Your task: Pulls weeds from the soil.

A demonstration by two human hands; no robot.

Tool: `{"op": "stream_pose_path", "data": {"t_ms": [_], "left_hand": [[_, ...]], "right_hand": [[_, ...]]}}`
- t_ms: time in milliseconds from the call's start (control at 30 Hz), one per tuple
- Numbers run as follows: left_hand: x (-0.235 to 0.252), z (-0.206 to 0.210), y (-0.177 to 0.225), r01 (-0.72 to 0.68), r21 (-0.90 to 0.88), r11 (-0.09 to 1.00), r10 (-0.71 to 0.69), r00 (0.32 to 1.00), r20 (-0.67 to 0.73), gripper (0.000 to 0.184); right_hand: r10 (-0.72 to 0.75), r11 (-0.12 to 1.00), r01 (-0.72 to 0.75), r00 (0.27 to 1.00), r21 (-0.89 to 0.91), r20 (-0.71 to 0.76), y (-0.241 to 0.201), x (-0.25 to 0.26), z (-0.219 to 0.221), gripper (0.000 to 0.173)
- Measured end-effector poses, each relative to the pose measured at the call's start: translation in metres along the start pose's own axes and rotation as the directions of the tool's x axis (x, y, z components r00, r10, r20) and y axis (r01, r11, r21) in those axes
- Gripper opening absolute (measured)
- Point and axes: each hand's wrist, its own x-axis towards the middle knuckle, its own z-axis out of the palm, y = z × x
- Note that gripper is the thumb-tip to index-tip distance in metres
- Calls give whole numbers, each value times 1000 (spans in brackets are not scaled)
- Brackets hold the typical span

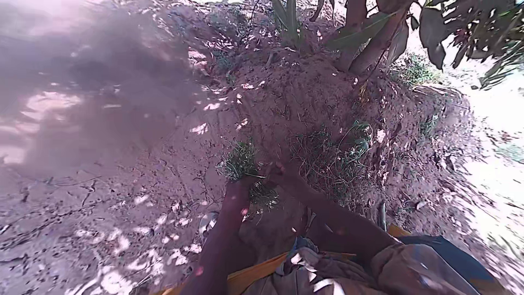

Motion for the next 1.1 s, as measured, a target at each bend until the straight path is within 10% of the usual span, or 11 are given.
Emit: {"op": "stream_pose_path", "data": {"t_ms": [233,333,433,1100], "left_hand": [[5,-2,-1,-42,0,999,42,998,49,29],[34,-30,-35,-288,-198,937,338,890,304,27],[6,1,-2,-34,-28,999,34,999,0,24],[4,-3,-4,36,-236,971,-12,995,103,17]], "right_hand": [[-7,1000,8,999,20,-40,-4,0,-2,17],[-29,998,30,1000,46,-12,-1,0,2,15],[-19,1000,18,1000,22,16,1,1,-1,16],[36,857,27,993,514,-111,2,1,0,11]]}}
